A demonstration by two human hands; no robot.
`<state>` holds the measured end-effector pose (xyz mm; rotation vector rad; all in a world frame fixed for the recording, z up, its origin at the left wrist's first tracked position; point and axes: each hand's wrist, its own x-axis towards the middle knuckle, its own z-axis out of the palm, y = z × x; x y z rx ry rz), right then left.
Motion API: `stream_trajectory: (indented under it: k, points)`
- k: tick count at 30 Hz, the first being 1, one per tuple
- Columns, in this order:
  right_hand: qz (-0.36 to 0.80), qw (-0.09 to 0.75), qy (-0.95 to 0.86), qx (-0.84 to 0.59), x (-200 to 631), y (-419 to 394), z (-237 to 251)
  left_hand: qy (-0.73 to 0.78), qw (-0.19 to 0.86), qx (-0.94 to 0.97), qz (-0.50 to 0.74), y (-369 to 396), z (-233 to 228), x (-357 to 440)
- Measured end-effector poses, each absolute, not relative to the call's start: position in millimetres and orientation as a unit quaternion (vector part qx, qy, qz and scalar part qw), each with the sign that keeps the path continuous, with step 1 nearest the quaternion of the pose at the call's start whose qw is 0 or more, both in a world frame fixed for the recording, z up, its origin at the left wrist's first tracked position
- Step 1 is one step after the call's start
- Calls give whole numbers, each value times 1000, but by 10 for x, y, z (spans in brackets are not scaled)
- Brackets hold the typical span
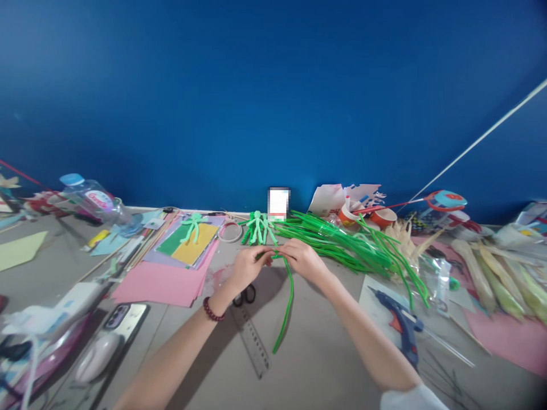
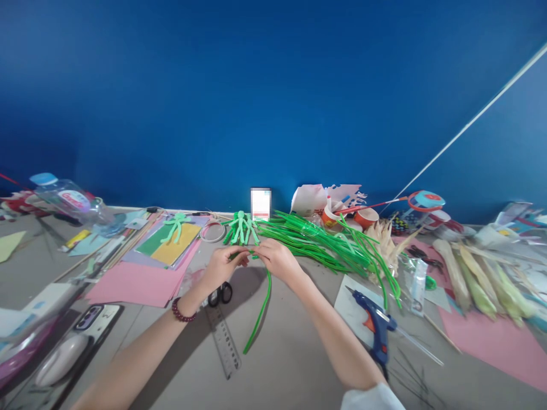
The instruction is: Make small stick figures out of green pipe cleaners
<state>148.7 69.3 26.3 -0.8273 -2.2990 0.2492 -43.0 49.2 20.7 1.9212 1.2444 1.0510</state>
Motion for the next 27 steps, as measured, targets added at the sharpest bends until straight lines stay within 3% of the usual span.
stream_trajectory:
  k: [9,20,27]
  points:
    - [132,359,-865,-325,1546,721,237,431,277,770,381,519,310,-498]
    - [40,344,-880,-324,1563,703,326,458,540,556,435,566,287,-426]
    - [11,337,-885,-322,1560,701,319,472,557,510,454,587,228,-432]
